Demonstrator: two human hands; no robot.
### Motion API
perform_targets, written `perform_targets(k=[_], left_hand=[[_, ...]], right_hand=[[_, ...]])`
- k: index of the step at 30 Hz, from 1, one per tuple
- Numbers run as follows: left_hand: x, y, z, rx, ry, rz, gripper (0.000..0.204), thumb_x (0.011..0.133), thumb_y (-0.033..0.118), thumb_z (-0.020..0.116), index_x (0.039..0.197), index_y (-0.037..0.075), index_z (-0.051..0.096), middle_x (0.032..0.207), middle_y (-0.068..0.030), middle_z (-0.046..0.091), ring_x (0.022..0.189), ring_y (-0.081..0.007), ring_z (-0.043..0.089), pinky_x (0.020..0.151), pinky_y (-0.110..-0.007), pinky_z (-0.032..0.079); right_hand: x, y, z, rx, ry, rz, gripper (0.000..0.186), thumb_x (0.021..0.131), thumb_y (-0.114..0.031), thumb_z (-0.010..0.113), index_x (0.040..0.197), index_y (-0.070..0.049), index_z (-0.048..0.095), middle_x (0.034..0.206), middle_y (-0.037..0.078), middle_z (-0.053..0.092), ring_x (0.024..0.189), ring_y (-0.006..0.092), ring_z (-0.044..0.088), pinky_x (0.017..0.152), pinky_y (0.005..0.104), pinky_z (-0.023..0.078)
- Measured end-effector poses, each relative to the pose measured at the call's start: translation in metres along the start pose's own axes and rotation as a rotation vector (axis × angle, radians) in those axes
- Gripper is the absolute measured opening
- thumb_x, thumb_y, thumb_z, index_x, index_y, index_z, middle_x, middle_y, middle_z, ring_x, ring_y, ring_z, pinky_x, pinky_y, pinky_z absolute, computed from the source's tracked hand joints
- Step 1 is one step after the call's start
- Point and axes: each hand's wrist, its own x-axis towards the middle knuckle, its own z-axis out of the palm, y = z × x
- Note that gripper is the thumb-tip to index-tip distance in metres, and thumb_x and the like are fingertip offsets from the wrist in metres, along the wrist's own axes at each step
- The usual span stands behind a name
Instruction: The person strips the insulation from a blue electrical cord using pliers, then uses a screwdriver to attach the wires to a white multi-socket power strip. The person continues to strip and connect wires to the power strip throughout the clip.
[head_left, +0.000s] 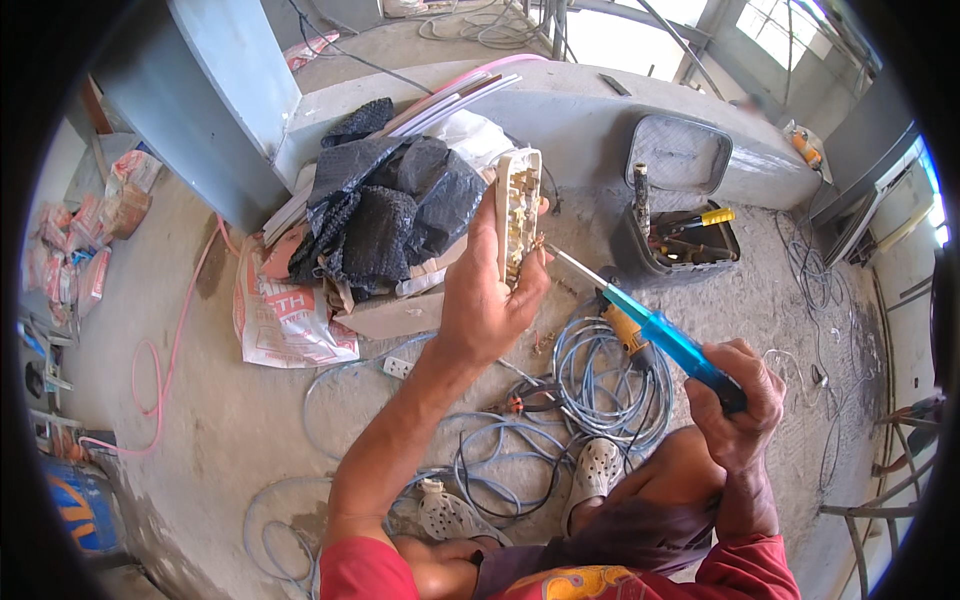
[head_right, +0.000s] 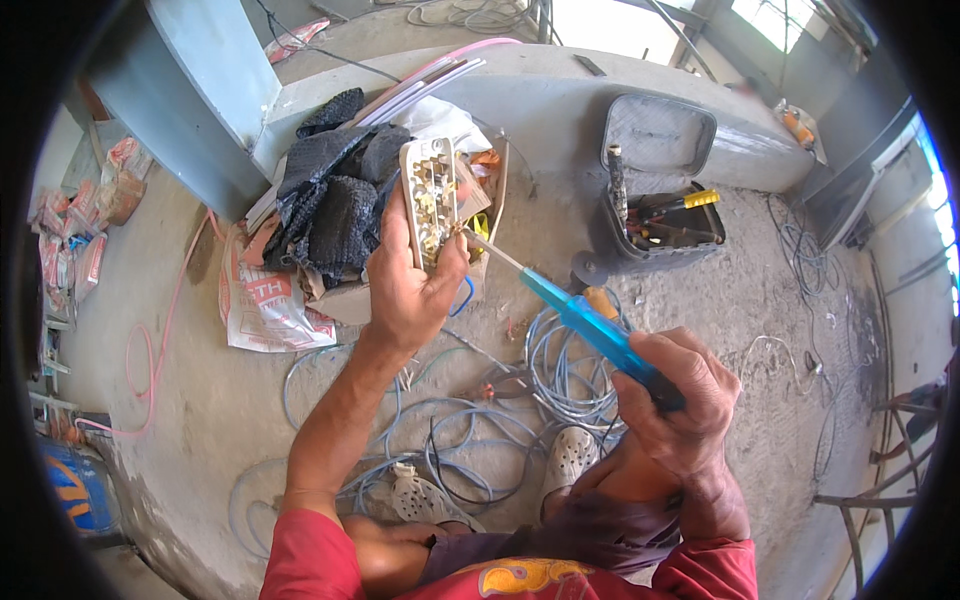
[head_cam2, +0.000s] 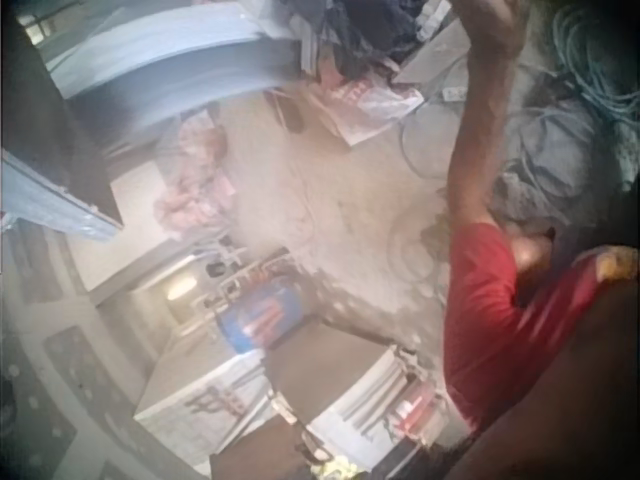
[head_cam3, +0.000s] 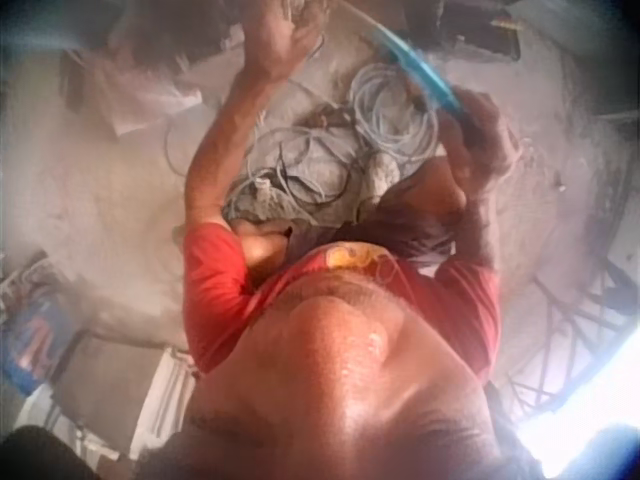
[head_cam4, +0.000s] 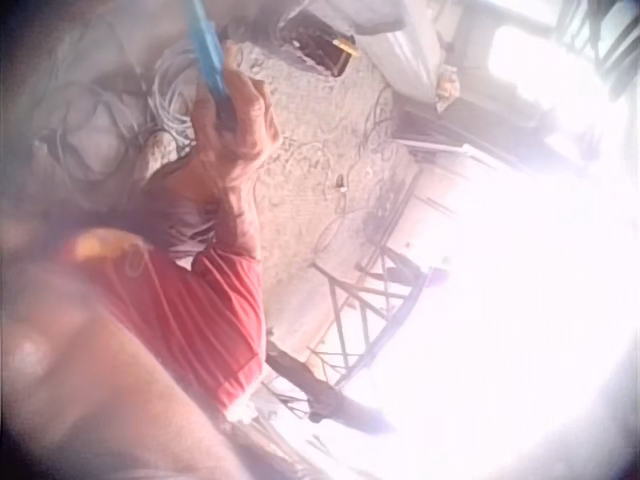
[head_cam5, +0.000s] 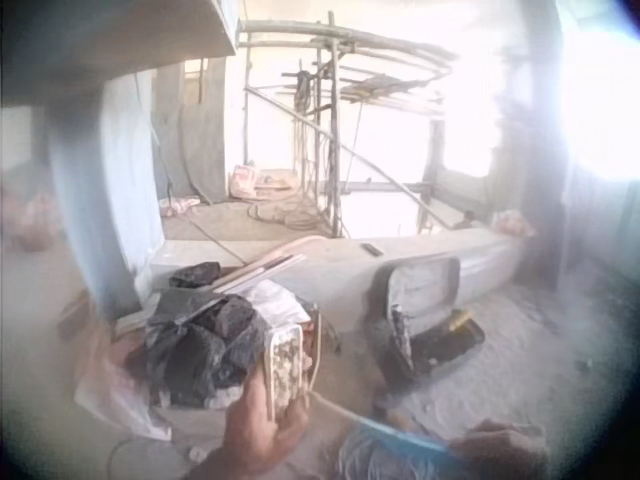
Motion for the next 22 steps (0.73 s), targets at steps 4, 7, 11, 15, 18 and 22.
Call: perform_targets(k=[4, 7, 11, 15, 18, 22], left_hand=[[-0.007, 0.005, -0.001, -0.066, 0.013, -0.038, 0.07, 0.09, -0.002, 0.055, 0.149, -0.008, 0.02, 0.13, -0.0245, 0.056, 0.108, -0.0257, 0.065, 0.084, -0.032, 0.057], [-0.004, 0.004, -0.006, -0.067, 0.001, -0.044, 0.07, 0.089, -0.004, 0.054, 0.15, -0.006, 0.02, 0.132, -0.024, 0.056, 0.108, -0.0243, 0.065, 0.083, -0.032, 0.058], [-0.004, 0.01, -0.005, -0.116, 0.009, -0.083, 0.07, 0.088, -0.007, 0.053, 0.15, -0.004, 0.02, 0.132, -0.0237, 0.057, 0.109, -0.0236, 0.064, 0.084, -0.031, 0.057], [-0.007, 0.01, -0.004, -0.121, 0.004, -0.101, 0.071, 0.088, -0.009, 0.052, 0.15, -0.004, 0.02, 0.131, -0.0233, 0.057, 0.11, -0.0234, 0.064, 0.085, -0.031, 0.057], [-0.007, 0.011, -0.003, -0.136, -0.009, -0.123, 0.071, 0.088, -0.009, 0.053, 0.15, -0.004, 0.02, 0.132, -0.023, 0.057, 0.111, -0.0237, 0.063, 0.087, -0.032, 0.056], [-0.006, 0.013, -0.002, -0.13, -0.01, -0.164, 0.072, 0.089, -0.007, 0.054, 0.151, -0.004, 0.019, 0.134, -0.023, 0.056, 0.114, -0.0259, 0.062, 0.092, -0.033, 0.054]], right_hand=[[-0.005, -0.004, -0.001, 0.014, 0.003, 0.003, 0.035, 0.072, 0.002, 0.075, 0.105, 0.0, 0.065, 0.078, 0.015, 0.064, 0.065, 0.0234, 0.064, 0.058, 0.0324, 0.05], [-0.005, -0.001, 0.003, 0.04, -0.01, -0.011, 0.032, 0.076, -0.003, 0.071, 0.108, 0.002, 0.063, 0.076, 0.011, 0.06, 0.06, 0.0164, 0.054, 0.055, 0.0293, 0.042], [-0.006, 0.0, 0.004, 0.042, -0.013, -0.012, 0.032, 0.077, -0.003, 0.071, 0.108, 0.002, 0.064, 0.076, 0.011, 0.06, 0.061, 0.0161, 0.054, 0.055, 0.0291, 0.042], [-0.007, 0.001, 0.002, 0.043, -0.011, -0.021, 0.033, 0.077, -0.003, 0.072, 0.108, 0.002, 0.064, 0.077, 0.011, 0.061, 0.061, 0.0162, 0.054, 0.055, 0.0289, 0.042], [-0.007, 0.0, -0.002, 0.047, -0.018, 0.001, 0.035, 0.073, 0.001, 0.074, 0.107, 0.001, 0.065, 0.079, 0.014, 0.064, 0.065, 0.0218, 0.062, 0.059, 0.0314, 0.049], [-0.009, 0.002, 0.0, 0.04, -0.012, -0.008, 0.033, 0.077, -0.004, 0.074, 0.109, 0.0, 0.064, 0.079, 0.013, 0.063, 0.063, 0.0179, 0.057, 0.056, 0.0304, 0.045]])
